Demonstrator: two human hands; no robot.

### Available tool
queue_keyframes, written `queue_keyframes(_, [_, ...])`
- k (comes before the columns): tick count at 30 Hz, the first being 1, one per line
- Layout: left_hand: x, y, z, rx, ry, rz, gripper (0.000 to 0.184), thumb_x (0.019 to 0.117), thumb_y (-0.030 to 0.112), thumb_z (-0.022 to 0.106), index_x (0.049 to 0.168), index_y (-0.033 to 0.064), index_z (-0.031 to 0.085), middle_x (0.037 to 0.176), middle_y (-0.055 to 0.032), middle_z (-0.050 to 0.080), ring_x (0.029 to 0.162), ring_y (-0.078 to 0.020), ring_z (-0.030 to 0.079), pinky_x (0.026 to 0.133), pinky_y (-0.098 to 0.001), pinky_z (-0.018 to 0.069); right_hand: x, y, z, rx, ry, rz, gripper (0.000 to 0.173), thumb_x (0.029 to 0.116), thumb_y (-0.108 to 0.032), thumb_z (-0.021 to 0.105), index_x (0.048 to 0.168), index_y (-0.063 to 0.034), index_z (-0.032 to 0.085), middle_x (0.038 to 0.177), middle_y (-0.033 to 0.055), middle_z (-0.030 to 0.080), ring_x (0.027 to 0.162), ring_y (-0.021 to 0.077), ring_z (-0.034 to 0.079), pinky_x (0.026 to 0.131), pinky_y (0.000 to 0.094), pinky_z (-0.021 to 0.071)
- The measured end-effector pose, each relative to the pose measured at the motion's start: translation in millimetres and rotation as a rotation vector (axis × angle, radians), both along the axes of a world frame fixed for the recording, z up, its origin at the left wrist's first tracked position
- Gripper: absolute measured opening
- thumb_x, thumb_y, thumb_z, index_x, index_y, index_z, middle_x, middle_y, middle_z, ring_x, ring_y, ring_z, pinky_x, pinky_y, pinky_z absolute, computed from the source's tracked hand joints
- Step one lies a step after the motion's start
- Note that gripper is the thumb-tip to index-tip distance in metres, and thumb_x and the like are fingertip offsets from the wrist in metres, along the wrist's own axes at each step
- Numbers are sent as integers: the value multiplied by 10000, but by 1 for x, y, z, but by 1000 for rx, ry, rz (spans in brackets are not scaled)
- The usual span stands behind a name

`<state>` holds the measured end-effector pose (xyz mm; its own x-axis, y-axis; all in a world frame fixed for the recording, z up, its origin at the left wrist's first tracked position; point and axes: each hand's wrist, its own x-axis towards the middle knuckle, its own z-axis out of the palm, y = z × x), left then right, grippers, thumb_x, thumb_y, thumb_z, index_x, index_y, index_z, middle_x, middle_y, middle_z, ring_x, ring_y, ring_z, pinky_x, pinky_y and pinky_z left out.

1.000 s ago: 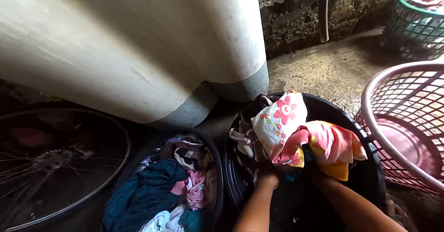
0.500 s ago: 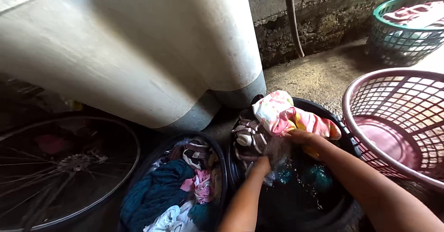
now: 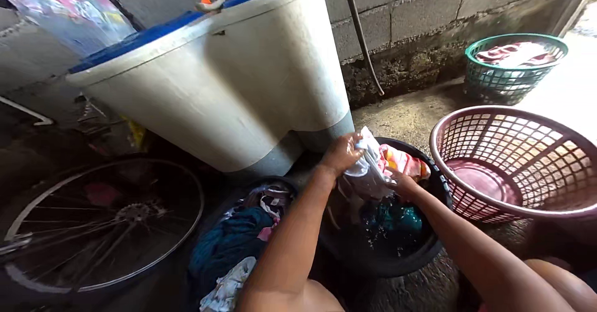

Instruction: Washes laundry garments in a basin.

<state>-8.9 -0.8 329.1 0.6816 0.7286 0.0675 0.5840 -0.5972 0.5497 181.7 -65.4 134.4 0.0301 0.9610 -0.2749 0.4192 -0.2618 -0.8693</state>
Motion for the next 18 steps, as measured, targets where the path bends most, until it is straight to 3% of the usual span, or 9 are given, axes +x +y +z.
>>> queue_keyframes(1, [0,-1,14,68,-77,-35,225,931,33,691,1135,-60,668,1057,-226,686,979,-321,675,909,-516,536,-6,-4,6,16,91,-50,766,987,-152,673,1630,-97,260,1480,312,489,1289,451,562,1052,601,472])
queue_keyframes(3, [-1,0,43,183,-204,-99,156,904,43,700,1019,-56,662,919,-170,674,855,-249,657,821,-468,546,-16,-9,29,40,222,-113,811,964,-124,701,1634,-140,245,1463,296,498,1188,450,624,889,625,565])
queue_keyframes(5, [-3,-1,69,270,-332,-116,113,904,56,682,947,-38,636,837,-95,636,779,-143,610,758,-371,527,-20,-14,59,59,224,-104,665,949,-126,727,1533,-44,419,1358,280,579,1080,397,677,846,564,594])
queue_keyframes(7, [-11,-7,89,300,-418,-66,137,932,84,667,992,-20,602,870,-69,626,801,-89,605,773,-305,520,-20,-22,85,88,262,-82,450,973,-174,712,1351,24,570,1148,210,676,891,267,712,785,435,613])
queue_keyframes(9, [-26,-12,89,278,-412,54,280,970,151,677,1162,-32,587,1028,-131,655,952,-153,643,897,-356,534,-12,-34,97,108,290,-77,326,1022,-210,652,1248,24,628,1002,150,711,764,187,713,718,360,619])
queue_keyframes(12, [-54,-17,46,213,-319,328,577,922,178,753,1396,-19,490,1163,-253,649,1062,-361,653,942,-531,533,6,-49,99,156,231,-187,276,1060,-185,574,1168,46,679,915,159,722,707,180,704,719,370,613])
queue_keyframes(13, [-66,-20,24,141,-283,426,618,913,178,772,1426,1,476,1218,-276,630,1103,-412,632,950,-568,519,12,-55,96,159,249,-250,274,1070,-186,555,1156,43,678,893,149,721,687,168,700,701,355,613])
queue_keyframes(16, [-95,-24,-43,-170,-409,748,435,922,114,752,1298,-45,603,1285,-270,607,1180,-381,593,1006,-535,483,31,-66,83,157,220,-423,247,1065,-194,567,1114,19,682,840,118,692,616,151,655,611,333,581])
queue_keyframes(18, [-110,-31,-73,-384,-685,955,391,961,71,686,1307,-83,588,1329,-269,587,1207,-341,573,1017,-503,468,45,-72,75,183,68,-501,231,1043,-190,595,1079,8,707,857,129,681,658,175,629,658,380,557])
